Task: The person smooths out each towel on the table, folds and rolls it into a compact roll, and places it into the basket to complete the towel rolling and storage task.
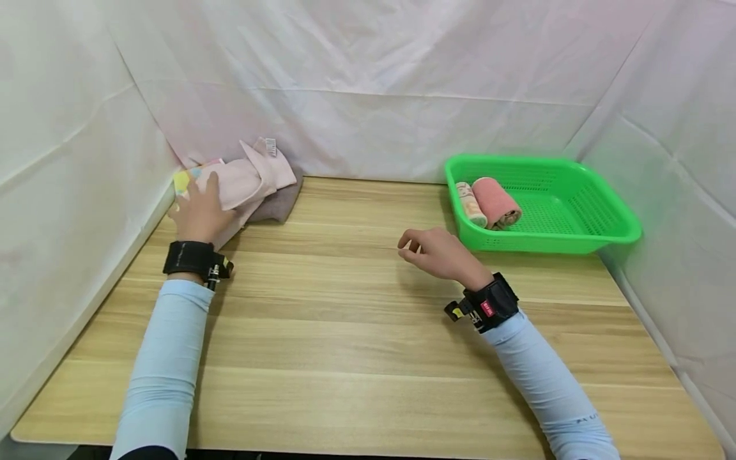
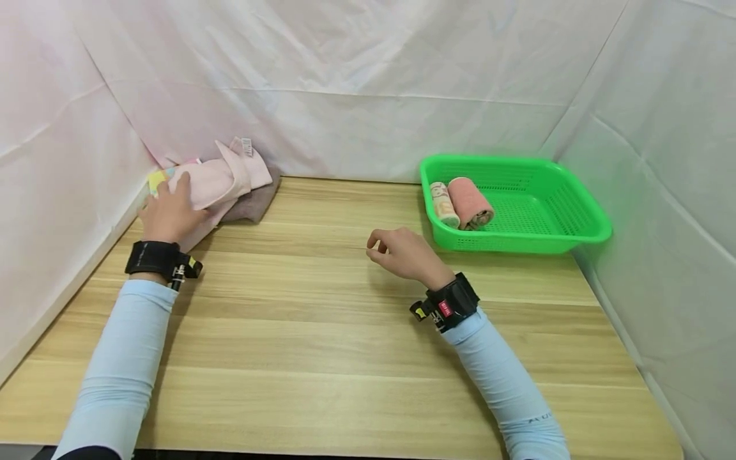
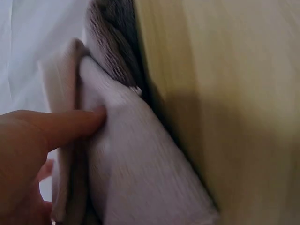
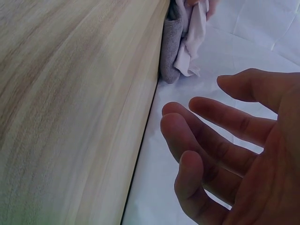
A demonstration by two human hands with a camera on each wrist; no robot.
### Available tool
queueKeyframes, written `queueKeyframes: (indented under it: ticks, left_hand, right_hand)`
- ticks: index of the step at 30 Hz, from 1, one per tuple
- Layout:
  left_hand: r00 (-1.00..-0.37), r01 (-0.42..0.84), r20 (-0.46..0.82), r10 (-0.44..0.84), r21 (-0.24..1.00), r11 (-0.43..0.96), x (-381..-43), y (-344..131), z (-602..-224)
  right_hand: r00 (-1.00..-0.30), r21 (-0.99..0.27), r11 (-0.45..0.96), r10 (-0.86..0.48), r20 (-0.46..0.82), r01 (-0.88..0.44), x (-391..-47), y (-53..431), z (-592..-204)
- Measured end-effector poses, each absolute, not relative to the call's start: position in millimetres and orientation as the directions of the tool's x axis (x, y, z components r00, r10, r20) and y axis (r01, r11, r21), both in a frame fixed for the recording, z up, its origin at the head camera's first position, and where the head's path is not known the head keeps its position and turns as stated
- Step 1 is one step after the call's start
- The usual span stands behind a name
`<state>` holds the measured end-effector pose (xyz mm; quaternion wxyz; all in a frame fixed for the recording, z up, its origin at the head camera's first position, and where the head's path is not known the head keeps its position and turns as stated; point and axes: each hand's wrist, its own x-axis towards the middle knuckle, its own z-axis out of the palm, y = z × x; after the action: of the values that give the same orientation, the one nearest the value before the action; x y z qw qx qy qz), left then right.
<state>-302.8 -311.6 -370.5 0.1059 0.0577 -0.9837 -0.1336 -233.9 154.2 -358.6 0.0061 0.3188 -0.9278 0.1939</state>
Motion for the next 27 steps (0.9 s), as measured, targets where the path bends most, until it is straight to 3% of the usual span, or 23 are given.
queueKeyframes:
  ticks: [3,12,24,27]
  left_hand:
    - [-0.971,-0.094,0.184,-0.154,0.298,0.950,-300.1,-322.2,-370.3]
    - [-0.915,-0.100,0.341,-0.214,0.323,0.941,-293.3,-317.5,-355.0]
    - [-0.836,0.083,0.527,-0.154,0.397,0.914,-275.3,-280.6,-306.9]
    - [-0.819,0.141,0.566,-0.098,0.363,0.921,-262.6,-260.1,-290.2]
  right_hand:
    - [-0.799,-0.356,0.724,-0.587,0.134,-0.591,-234.5,154.4,-359.6]
    - [-0.796,-0.353,0.722,-0.591,0.133,-0.595,-235.4,154.6,-361.8]
    - [-0.807,-0.366,0.730,-0.579,0.116,-0.577,-234.1,153.5,-360.0]
    - [-0.806,-0.367,0.729,-0.580,0.118,-0.578,-233.7,153.2,-359.3]
